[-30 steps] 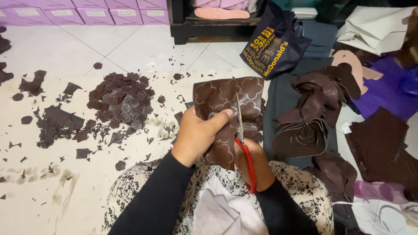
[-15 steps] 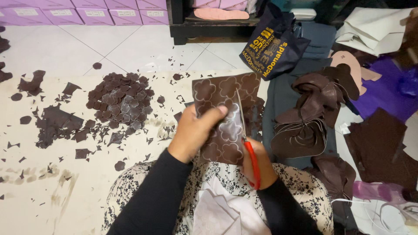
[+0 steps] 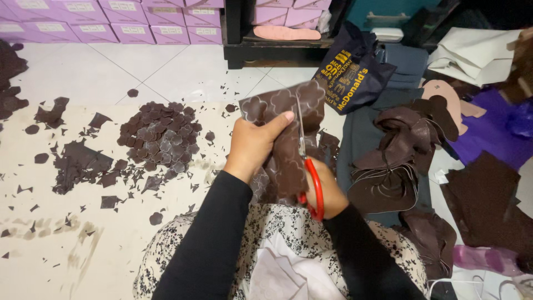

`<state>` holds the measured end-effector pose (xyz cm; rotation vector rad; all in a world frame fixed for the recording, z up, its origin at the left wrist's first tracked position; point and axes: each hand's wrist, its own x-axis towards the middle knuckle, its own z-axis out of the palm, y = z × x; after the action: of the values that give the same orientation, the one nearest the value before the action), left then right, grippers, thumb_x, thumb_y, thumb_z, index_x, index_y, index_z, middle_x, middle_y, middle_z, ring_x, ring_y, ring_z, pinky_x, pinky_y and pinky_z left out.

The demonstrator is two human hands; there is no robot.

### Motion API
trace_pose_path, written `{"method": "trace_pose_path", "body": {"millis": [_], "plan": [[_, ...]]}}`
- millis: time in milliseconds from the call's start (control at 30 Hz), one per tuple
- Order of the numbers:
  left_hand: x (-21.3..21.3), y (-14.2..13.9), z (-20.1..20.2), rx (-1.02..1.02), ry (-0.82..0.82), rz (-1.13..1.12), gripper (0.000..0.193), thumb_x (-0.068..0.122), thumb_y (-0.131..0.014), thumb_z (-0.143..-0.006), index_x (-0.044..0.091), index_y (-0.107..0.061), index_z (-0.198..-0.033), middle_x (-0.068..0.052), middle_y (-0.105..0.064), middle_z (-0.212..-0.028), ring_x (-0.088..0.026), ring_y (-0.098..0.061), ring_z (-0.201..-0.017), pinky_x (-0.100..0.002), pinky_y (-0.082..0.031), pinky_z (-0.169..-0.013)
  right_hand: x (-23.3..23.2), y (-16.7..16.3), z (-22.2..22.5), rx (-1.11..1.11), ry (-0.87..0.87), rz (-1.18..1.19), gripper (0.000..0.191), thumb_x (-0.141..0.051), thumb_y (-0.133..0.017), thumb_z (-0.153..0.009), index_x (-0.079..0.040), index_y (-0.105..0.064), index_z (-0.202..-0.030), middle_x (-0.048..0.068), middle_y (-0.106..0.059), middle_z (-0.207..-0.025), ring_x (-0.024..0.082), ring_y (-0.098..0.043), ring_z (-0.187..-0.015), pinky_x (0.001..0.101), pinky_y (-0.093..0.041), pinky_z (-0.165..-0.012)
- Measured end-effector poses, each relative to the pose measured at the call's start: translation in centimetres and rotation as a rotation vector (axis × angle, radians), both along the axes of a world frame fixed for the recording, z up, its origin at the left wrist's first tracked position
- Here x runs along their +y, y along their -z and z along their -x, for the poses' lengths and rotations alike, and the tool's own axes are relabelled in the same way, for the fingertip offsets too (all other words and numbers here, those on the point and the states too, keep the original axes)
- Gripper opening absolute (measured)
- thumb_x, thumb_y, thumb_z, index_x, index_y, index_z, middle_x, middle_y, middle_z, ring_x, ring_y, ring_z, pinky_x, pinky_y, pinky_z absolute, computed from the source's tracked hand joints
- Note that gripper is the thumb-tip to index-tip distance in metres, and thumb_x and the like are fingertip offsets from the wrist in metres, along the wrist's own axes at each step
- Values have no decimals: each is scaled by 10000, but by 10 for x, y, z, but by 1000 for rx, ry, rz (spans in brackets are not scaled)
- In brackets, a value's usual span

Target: The person uses red-handled scissors to cut cloud-shaped pieces from a brown patterned sheet. They hold the sheet with the left hand and cut along the outlines, dropping finished pieces onto the floor.

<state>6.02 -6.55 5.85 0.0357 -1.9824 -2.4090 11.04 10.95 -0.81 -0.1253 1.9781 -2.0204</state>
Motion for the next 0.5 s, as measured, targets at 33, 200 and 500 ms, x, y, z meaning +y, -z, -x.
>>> {"method": "trace_pose_path", "body": {"millis": [33,200,500], "plan": [[0,1,-3,11,-5,31,234,172,-800,-852,-17,-768,-986,-75,-781,-862,-115,-708,-692,-270,-574,-626,-3,2,-4,-14,-21,32,203,-72,-444,-976,-48,-626,-1062,12,-642,-742,76,-524,-491,231,-403,-424],[-1,4,-15,21,-24,86,230,178,-785,-852,-11,-766,-982,-66,-782,-845,-106,-705,-683,-262,-569,-625,-14,18,-13,-20,32,288,141,-99,-524,-999,-24,-639,-1033,12,-629,-736,55,-505,-501,211,-365,-415],[11,1,-29,80,-79,-125,188,107,-736,-880,-7,-738,-1030,-45,-761,-905,-89,-682,-743,-261,-564,-665,-9,43,-20,-71,35,457,199,-179,-559,-1036,2,-642,-1033,37,-642,-792,94,-570,-607,243,-445,-514]]}}
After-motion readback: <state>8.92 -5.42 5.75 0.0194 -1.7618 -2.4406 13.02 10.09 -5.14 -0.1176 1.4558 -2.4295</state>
